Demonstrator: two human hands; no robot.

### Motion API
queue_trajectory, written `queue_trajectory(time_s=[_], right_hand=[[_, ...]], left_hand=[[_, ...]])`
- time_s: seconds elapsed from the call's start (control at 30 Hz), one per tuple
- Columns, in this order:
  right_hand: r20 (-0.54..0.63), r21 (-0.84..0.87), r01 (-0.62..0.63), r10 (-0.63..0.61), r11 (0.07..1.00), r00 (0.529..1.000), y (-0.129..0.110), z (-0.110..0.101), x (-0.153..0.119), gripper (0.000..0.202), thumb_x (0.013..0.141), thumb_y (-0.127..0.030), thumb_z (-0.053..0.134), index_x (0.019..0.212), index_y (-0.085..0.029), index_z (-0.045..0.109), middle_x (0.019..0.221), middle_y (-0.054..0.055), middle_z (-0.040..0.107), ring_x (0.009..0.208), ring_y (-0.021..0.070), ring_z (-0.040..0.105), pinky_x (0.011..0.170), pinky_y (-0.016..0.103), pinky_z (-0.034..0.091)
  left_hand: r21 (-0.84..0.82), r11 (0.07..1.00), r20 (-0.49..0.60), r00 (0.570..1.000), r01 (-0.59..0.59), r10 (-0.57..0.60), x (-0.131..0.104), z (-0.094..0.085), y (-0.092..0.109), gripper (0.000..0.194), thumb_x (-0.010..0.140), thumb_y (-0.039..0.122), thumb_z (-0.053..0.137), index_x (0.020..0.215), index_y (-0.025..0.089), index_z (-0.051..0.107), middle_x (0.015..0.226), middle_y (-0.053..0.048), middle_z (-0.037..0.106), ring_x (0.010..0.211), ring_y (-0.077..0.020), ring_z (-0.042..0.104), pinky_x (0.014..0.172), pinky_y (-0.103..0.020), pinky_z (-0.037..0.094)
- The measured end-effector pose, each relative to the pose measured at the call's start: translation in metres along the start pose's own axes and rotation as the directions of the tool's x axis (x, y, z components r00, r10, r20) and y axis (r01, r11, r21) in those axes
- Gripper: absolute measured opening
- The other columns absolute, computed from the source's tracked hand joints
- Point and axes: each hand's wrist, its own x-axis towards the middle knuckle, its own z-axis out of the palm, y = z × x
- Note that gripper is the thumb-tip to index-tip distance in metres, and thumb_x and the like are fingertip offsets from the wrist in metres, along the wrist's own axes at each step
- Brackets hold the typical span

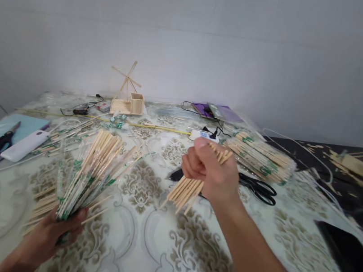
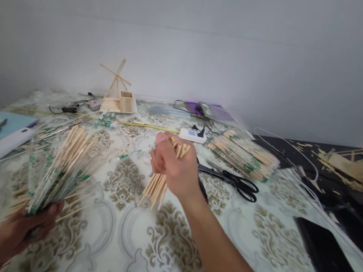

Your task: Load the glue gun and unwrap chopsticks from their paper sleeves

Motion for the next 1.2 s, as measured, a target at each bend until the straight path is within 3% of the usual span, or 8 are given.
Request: queue_trajectory(time_s=[0.17, 0.43, 0.5, 0.63, 0.8, 0.9, 1.03, 1.2], right_hand=[[0.102, -0.151, -0.043, 0.059, 0.988, 0.993, 0.025, 0.007, -0.029, 0.045, 0.090, -0.044, 0.073, 0.060, -0.023, 0.046, 0.049, -0.006, 0.040, 0.045, 0.0100, 0.031, 0.045, 0.028, 0.024], [0.088, -0.191, -0.164, 0.183, 0.968, 0.979, 0.069, 0.004, -0.065, 0.039, 0.079, -0.034, 0.082, 0.063, -0.022, 0.049, 0.055, -0.006, 0.044, 0.051, 0.0114, 0.036, 0.048, 0.027, 0.027], [0.075, -0.152, -0.203, 0.216, 0.967, 0.974, 0.079, 0.000, -0.061, 0.042, 0.077, -0.039, 0.084, 0.061, -0.022, 0.050, 0.051, -0.006, 0.043, 0.048, 0.0107, 0.035, 0.046, 0.026, 0.026], [0.036, 0.021, -0.209, 0.208, 0.978, 0.977, 0.083, -0.006, -0.025, 0.049, 0.076, -0.067, 0.077, 0.071, -0.024, 0.054, 0.046, -0.012, 0.030, 0.039, 0.0073, 0.023, 0.040, 0.023, 0.020], [0.112, 0.187, -0.218, 0.200, 0.958, 0.973, 0.062, 0.002, 0.021, 0.077, 0.045, -0.079, 0.086, 0.091, -0.023, 0.062, 0.057, -0.013, 0.037, 0.041, 0.0034, 0.015, 0.036, 0.020, 0.014], [0.175, 0.214, -0.250, 0.215, 0.944, 0.961, 0.059, 0.008, 0.030, 0.082, 0.036, -0.078, 0.089, 0.088, -0.021, 0.064, 0.054, -0.012, 0.037, 0.042, 0.0034, 0.016, 0.035, 0.019, 0.013], [0.235, 0.209, -0.315, 0.265, 0.926, 0.935, 0.065, 0.007, 0.033, 0.072, 0.043, -0.066, 0.094, 0.089, -0.018, 0.068, 0.054, -0.010, 0.042, 0.044, 0.0033, 0.020, 0.037, 0.018, 0.014], [0.313, 0.165, -0.435, 0.371, 0.885, 0.874, 0.071, 0.003, 0.035, 0.057, 0.052, -0.051, 0.094, 0.090, -0.016, 0.072, 0.054, -0.009, 0.047, 0.042, 0.0031, 0.021, 0.036, 0.018, 0.013]], left_hand=[[-0.057, 0.998, -0.052, 0.999, -0.013, 0.010, 0.004, -0.001, -0.008, 0.053, 0.060, 0.056, 0.092, 0.073, 0.015, 0.062, 0.055, 0.007, 0.041, 0.049, -0.0057, 0.036, 0.045, -0.018, 0.030], [-0.123, 0.992, 0.065, 0.997, 0.040, -0.032, 0.012, 0.005, -0.008, 0.059, 0.055, 0.059, 0.094, 0.070, 0.016, 0.058, 0.055, 0.009, 0.037, 0.048, -0.0042, 0.033, 0.045, -0.017, 0.027], [-0.127, 0.992, 0.112, 0.994, 0.008, 0.006, 0.014, 0.013, -0.003, 0.058, 0.058, 0.060, 0.092, 0.071, 0.016, 0.057, 0.055, 0.010, 0.035, 0.047, -0.0034, 0.029, 0.044, -0.018, 0.024], [-0.131, 0.991, 0.256, 0.964, -0.033, 0.066, 0.019, 0.034, 0.012, 0.058, 0.062, 0.061, 0.090, 0.071, 0.017, 0.052, 0.054, 0.011, 0.030, 0.045, -0.0023, 0.023, 0.043, -0.018, 0.021], [-0.048, 0.999, 0.408, 0.913, -0.001, 0.021, 0.030, 0.068, 0.025, 0.060, 0.063, 0.064, 0.088, 0.074, 0.019, 0.050, 0.054, 0.012, 0.030, 0.044, -0.0020, 0.022, 0.041, -0.019, 0.017], [0.043, 0.996, 0.463, 0.882, 0.074, -0.086, 0.034, 0.086, 0.024, 0.064, 0.060, 0.068, 0.087, 0.079, 0.021, 0.047, 0.055, 0.012, 0.032, 0.044, -0.0027, 0.023, 0.041, -0.019, 0.015], [0.118, 0.987, 0.497, 0.854, 0.113, -0.157, 0.039, 0.092, 0.017, 0.066, 0.062, 0.072, 0.084, 0.083, 0.021, 0.048, 0.060, 0.011, 0.035, 0.045, -0.0028, 0.024, 0.041, -0.020, 0.015], [0.336, 0.942, 0.417, 0.895, 0.007, -0.156, 0.042, 0.081, 0.013, 0.065, 0.068, 0.079, 0.073, 0.079, 0.022, 0.045, 0.057, 0.009, 0.038, 0.049, -0.0062, 0.031, 0.044, -0.022, 0.024]])
